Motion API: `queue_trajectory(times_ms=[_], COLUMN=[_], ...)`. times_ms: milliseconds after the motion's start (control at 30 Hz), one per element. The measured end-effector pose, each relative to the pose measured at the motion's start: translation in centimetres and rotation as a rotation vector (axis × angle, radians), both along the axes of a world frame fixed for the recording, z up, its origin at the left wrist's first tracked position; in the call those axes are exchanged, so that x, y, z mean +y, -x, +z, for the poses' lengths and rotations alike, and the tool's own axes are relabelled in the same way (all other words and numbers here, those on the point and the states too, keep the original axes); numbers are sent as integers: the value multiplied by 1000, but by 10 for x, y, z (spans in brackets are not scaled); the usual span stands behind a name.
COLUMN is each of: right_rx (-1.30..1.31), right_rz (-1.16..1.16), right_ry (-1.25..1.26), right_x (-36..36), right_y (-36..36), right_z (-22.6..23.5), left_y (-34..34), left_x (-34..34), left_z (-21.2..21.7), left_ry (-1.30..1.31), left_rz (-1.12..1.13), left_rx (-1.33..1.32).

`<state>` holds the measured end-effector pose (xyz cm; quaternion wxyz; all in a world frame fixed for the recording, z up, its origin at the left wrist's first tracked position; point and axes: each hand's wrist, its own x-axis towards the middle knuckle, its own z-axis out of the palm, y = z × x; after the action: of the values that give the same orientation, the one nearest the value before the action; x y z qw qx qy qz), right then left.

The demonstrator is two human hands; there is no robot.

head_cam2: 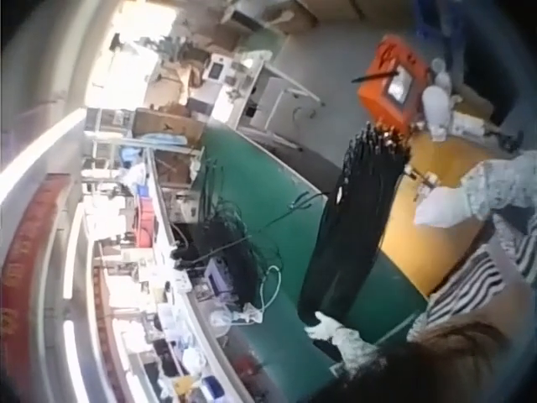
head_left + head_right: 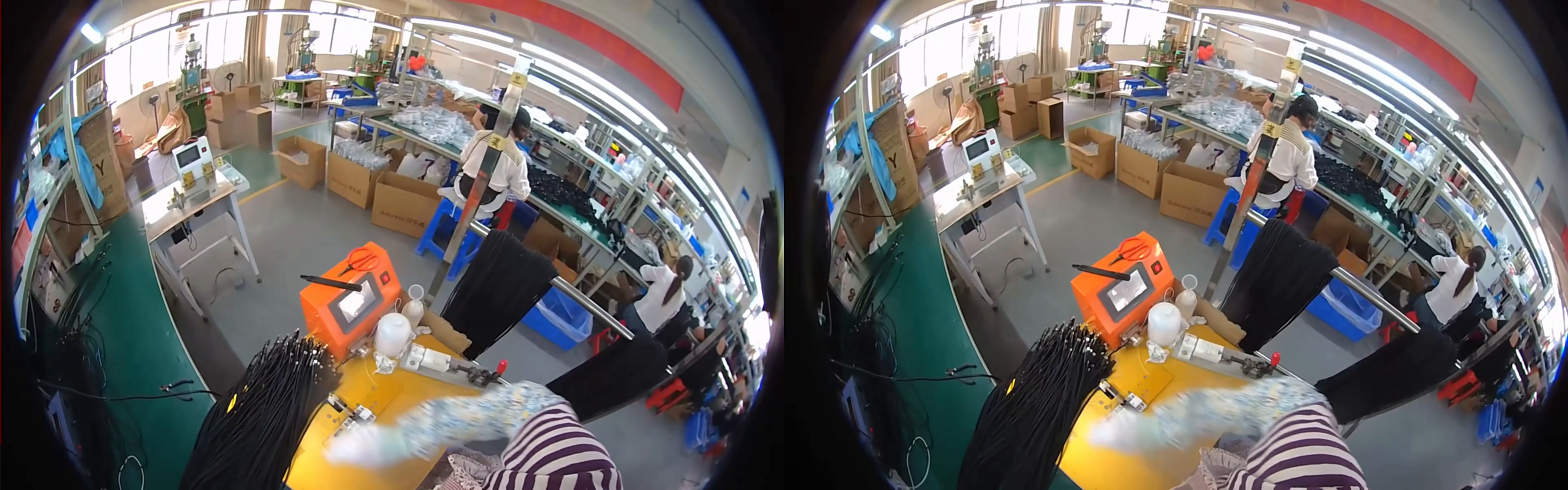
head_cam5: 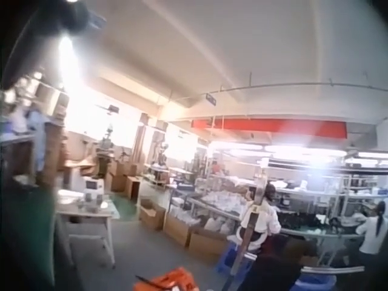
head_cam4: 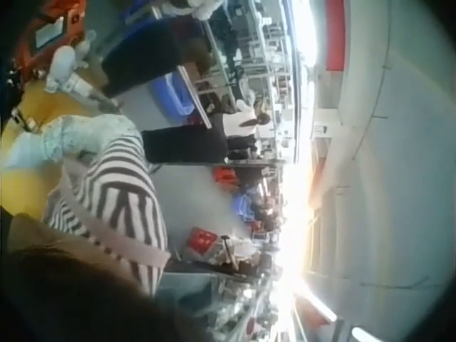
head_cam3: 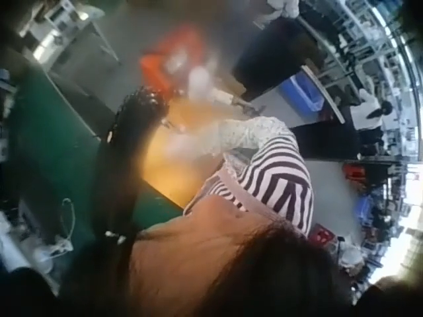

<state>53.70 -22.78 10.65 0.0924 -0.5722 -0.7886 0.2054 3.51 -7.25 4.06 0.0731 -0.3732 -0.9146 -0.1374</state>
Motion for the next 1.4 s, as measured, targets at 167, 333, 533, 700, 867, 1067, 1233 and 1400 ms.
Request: queue_trajectory(times_ms=[167,333,533,700,867,1067,1233,1400], right_rx=[400,16,48,257,357,361,268,207], right_rz=[-157,-403,-227,-138,-174,-254,-311,-345], right_ry=[478,629,470,339,277,194,97,17], right_x=[-215,-305,-201,-154,-125,-91,-60,-29], right_y=[-1,-37,-16,66,101,92,36,-9], right_z=[-51,-193,-364,-411,-428,-410,-380,-350], left_y=[-147,-176,-179,-154,-138,-131,-146,-149], left_x=[-115,-214,-252,-279,-279,-267,-264,-269], left_z=[21,51,-6,-35,-51,-47,-33,-28], left_ry=[87,479,350,319,351,373,390,370], left_rz=[-867,-1279,-1241,-1095,-1116,-1134,-1053,-1038], left_rx=[-104,-69,257,177,228,159,96,137])
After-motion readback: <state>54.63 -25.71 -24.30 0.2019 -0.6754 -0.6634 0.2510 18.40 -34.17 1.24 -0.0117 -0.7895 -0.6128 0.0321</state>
